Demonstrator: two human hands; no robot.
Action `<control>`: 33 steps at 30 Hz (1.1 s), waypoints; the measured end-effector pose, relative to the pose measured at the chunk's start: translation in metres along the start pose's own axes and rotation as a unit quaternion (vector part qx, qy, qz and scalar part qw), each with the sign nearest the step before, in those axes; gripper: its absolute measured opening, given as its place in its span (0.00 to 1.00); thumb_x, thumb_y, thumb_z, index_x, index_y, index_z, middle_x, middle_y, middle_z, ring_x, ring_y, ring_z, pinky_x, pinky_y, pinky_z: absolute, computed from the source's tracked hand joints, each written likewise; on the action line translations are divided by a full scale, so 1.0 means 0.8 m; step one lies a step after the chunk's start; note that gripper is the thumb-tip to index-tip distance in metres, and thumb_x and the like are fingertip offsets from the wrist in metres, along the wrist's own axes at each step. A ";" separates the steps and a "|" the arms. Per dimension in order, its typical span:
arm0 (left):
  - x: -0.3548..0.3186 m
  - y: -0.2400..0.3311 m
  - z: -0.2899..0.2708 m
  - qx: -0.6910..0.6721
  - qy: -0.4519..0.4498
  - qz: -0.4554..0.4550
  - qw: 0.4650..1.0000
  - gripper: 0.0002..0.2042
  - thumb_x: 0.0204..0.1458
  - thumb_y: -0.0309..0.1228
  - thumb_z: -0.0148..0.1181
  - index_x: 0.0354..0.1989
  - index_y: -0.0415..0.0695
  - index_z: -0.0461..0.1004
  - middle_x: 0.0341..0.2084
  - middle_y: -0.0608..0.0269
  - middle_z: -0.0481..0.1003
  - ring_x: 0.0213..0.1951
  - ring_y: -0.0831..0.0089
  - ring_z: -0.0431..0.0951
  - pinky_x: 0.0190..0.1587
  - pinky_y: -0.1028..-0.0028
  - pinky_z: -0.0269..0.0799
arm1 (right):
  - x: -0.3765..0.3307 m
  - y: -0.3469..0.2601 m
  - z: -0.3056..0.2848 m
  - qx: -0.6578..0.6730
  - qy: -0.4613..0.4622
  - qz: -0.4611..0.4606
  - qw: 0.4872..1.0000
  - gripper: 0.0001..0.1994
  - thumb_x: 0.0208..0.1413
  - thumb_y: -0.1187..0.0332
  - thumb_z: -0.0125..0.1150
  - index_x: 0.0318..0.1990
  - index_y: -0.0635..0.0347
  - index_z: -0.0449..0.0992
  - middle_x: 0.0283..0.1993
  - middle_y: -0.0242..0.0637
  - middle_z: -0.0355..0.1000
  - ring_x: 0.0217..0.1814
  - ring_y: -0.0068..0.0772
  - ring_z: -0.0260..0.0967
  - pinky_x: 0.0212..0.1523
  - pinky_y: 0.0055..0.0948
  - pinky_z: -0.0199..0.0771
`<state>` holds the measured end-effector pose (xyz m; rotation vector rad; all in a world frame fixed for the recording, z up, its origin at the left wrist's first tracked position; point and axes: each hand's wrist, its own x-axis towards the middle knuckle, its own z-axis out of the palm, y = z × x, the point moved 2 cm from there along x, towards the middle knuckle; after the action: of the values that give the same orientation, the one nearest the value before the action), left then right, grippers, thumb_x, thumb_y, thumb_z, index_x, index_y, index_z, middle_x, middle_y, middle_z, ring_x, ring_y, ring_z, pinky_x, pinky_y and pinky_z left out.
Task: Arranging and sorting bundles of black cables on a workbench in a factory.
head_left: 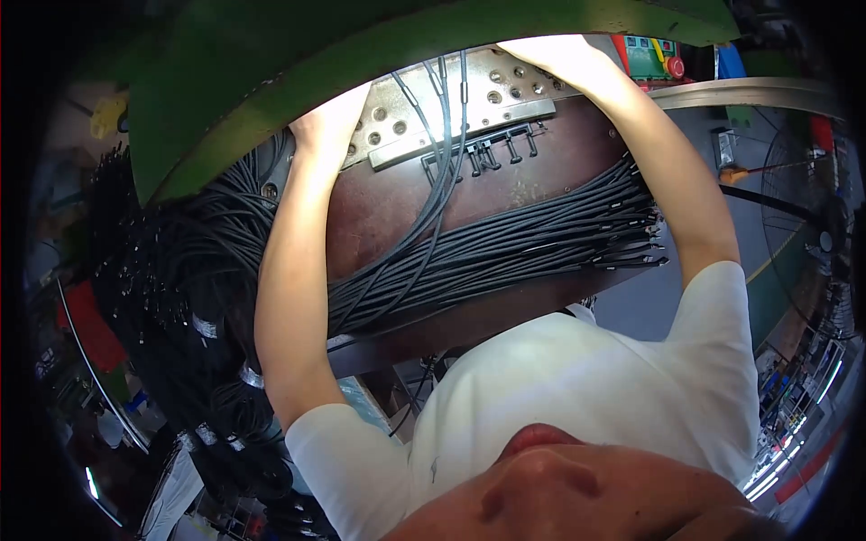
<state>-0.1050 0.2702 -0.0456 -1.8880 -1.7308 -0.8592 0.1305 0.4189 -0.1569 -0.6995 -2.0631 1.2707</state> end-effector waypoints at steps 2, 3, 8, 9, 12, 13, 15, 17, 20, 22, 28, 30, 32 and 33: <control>0.007 0.007 0.006 -0.019 0.007 0.000 1.000 0.23 0.38 0.50 0.69 0.31 0.40 0.78 0.27 0.53 0.77 0.29 0.56 0.77 0.35 0.64 0.72 | 0.008 -0.010 -0.005 -0.041 0.006 -0.002 0.999 0.11 0.53 0.68 0.52 0.41 0.63 0.75 0.39 0.44 0.73 0.39 0.39 0.72 0.42 0.29 0.71; 0.009 0.009 0.009 -0.031 0.011 -0.002 0.999 0.22 0.38 0.49 0.70 0.31 0.40 0.78 0.27 0.54 0.77 0.29 0.56 0.76 0.35 0.64 0.72 | 0.025 -0.012 -0.003 -0.061 0.008 -0.003 0.998 0.11 0.53 0.68 0.52 0.41 0.63 0.75 0.39 0.44 0.73 0.39 0.39 0.72 0.42 0.29 0.71; 0.001 -0.006 0.019 -0.041 0.011 -0.007 0.999 0.20 0.39 0.46 0.69 0.32 0.42 0.78 0.28 0.55 0.77 0.30 0.56 0.76 0.35 0.64 0.72 | 0.047 -0.057 0.023 -0.143 -0.004 -0.021 0.990 0.11 0.54 0.69 0.52 0.42 0.62 0.75 0.40 0.43 0.73 0.40 0.39 0.72 0.43 0.30 0.71; -0.001 -0.009 0.020 -0.044 0.008 -0.009 0.999 0.19 0.39 0.45 0.69 0.32 0.42 0.78 0.28 0.55 0.77 0.30 0.56 0.76 0.35 0.63 0.71 | 0.045 -0.065 0.029 -0.159 -0.008 -0.026 0.987 0.11 0.54 0.69 0.52 0.42 0.62 0.75 0.41 0.43 0.73 0.40 0.39 0.72 0.43 0.30 0.71; 0.006 0.002 0.013 -0.064 -0.015 -0.020 0.998 0.19 0.40 0.44 0.68 0.32 0.41 0.78 0.27 0.53 0.76 0.30 0.54 0.76 0.36 0.63 0.71 | 0.036 -0.088 0.030 -0.210 -0.018 -0.031 0.977 0.11 0.54 0.70 0.52 0.42 0.61 0.75 0.42 0.42 0.73 0.40 0.39 0.72 0.43 0.31 0.71; 0.006 0.001 0.011 -0.067 -0.006 -0.020 0.998 0.19 0.40 0.44 0.68 0.32 0.40 0.77 0.27 0.53 0.76 0.30 0.53 0.76 0.36 0.62 0.71 | 0.040 -0.097 0.034 -0.226 -0.021 -0.035 0.973 0.11 0.54 0.70 0.52 0.43 0.61 0.75 0.42 0.42 0.73 0.40 0.40 0.72 0.43 0.31 0.71; 0.007 0.000 0.009 -0.069 0.003 -0.017 0.997 0.20 0.40 0.45 0.68 0.33 0.40 0.77 0.27 0.52 0.76 0.30 0.53 0.76 0.36 0.62 0.71 | 0.035 -0.118 0.040 -0.256 -0.025 -0.042 0.965 0.11 0.54 0.70 0.52 0.43 0.61 0.76 0.42 0.41 0.73 0.41 0.40 0.72 0.44 0.31 0.71; 0.009 0.001 0.008 -0.072 0.014 -0.013 0.997 0.22 0.39 0.47 0.68 0.33 0.40 0.77 0.28 0.51 0.76 0.30 0.53 0.76 0.36 0.62 0.72 | 0.026 -0.140 0.038 -0.289 -0.029 -0.050 0.956 0.11 0.54 0.71 0.52 0.43 0.60 0.76 0.43 0.41 0.73 0.41 0.40 0.72 0.44 0.32 0.71; 0.014 0.006 0.005 -0.076 -0.003 -0.020 0.997 0.24 0.39 0.49 0.68 0.35 0.39 0.76 0.29 0.50 0.76 0.32 0.53 0.76 0.36 0.62 0.72 | 0.019 -0.167 0.033 -0.336 -0.031 -0.058 0.939 0.11 0.54 0.71 0.52 0.44 0.60 0.76 0.44 0.40 0.73 0.41 0.40 0.72 0.44 0.32 0.71; 0.021 0.011 0.003 -0.105 -0.070 -0.063 0.990 0.26 0.40 0.50 0.67 0.38 0.37 0.75 0.33 0.47 0.75 0.36 0.52 0.76 0.40 0.61 0.71 | 0.018 -0.177 0.016 -0.369 -0.029 -0.062 0.927 0.11 0.54 0.71 0.52 0.44 0.59 0.76 0.45 0.40 0.73 0.41 0.40 0.72 0.45 0.33 0.71; -0.008 0.015 -0.062 -0.095 -0.176 -0.103 0.974 0.17 0.45 0.38 0.64 0.37 0.36 0.74 0.31 0.47 0.76 0.32 0.52 0.76 0.38 0.62 0.72 | -0.094 -0.240 -0.016 -0.285 0.008 -0.196 0.938 0.10 0.55 0.72 0.55 0.43 0.60 0.75 0.43 0.40 0.75 0.47 0.41 0.72 0.50 0.32 0.71; -0.024 0.062 -0.133 -0.369 -0.209 -0.282 0.861 0.20 0.49 0.33 0.59 0.48 0.34 0.69 0.46 0.45 0.72 0.47 0.57 0.74 0.50 0.66 0.68 | -0.201 -0.247 -0.073 -0.223 0.105 -0.103 0.964 0.09 0.59 0.72 0.49 0.41 0.65 0.75 0.41 0.45 0.75 0.48 0.44 0.72 0.51 0.32 0.69; -0.064 0.075 -0.204 -0.546 -0.461 -0.214 0.666 0.17 0.54 0.28 0.51 0.52 0.36 0.69 0.51 0.46 0.70 0.48 0.58 0.75 0.50 0.67 0.69 | -0.334 -0.210 -0.129 -0.242 0.369 0.083 0.894 0.11 0.60 0.75 0.44 0.46 0.70 0.70 0.46 0.44 0.72 0.49 0.39 0.69 0.54 0.32 0.66; -0.098 0.072 -0.225 -0.559 -0.560 -0.107 0.602 0.17 0.55 0.31 0.50 0.51 0.36 0.69 0.49 0.46 0.72 0.47 0.53 0.75 0.49 0.65 0.70 | -0.374 -0.180 -0.140 -0.282 0.406 0.180 0.851 0.12 0.59 0.76 0.44 0.47 0.68 0.70 0.49 0.44 0.71 0.50 0.38 0.68 0.54 0.31 0.65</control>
<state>-0.0774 0.0834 0.0335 -3.7295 -2.3227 -1.0374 0.3967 0.2160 -0.0527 -1.6225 -1.5744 0.3429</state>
